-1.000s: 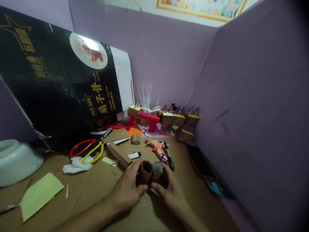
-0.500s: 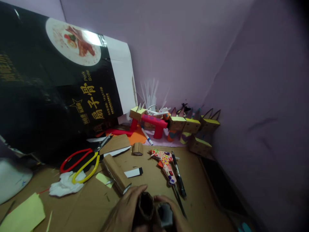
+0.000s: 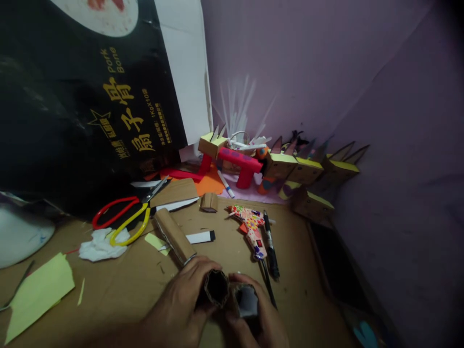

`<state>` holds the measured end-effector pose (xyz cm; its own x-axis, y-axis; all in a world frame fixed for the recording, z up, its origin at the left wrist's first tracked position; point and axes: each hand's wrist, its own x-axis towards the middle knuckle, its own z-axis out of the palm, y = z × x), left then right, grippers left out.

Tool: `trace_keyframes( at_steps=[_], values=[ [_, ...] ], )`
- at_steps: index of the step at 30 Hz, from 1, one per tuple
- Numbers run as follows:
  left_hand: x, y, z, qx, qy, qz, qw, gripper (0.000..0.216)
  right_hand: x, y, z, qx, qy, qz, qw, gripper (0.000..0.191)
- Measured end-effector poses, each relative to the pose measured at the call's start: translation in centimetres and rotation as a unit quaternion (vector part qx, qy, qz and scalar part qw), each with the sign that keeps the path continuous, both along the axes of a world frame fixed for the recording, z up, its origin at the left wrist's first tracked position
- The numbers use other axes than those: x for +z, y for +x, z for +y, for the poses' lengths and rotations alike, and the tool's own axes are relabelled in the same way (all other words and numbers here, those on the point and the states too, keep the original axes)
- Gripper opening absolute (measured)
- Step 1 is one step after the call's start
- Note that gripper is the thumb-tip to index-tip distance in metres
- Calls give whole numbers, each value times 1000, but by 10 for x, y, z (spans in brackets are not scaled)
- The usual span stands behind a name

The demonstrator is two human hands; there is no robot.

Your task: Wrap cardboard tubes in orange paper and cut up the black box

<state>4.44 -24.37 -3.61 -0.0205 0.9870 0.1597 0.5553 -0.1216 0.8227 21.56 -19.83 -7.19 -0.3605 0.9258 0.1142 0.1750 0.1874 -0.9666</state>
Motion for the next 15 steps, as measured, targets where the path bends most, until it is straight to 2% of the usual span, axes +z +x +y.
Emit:
trace_keyframes(
  at_steps=[3,6,8,9,12,15],
  values=[
    [2,-2,-3,13,-23,-3,1000,28,13,1,0,4,-80,17,997,40],
    [3,-4,-6,74,-56,-3,996,21,32,0,9,75,-161,70,982,39],
    [7,-6,-8,83,-69,-27,994,23,43,-2,16,110,-189,120,968,41],
    [9,-6,-8,66,-79,-51,993,26,47,-3,19,116,-198,142,963,42],
    [18,-7,-5,-36,-114,-136,983,38,53,-4,24,134,-240,187,943,44],
    [24,-4,0,-69,-137,-201,967,45,50,-3,24,142,-273,216,927,46]
  ],
)
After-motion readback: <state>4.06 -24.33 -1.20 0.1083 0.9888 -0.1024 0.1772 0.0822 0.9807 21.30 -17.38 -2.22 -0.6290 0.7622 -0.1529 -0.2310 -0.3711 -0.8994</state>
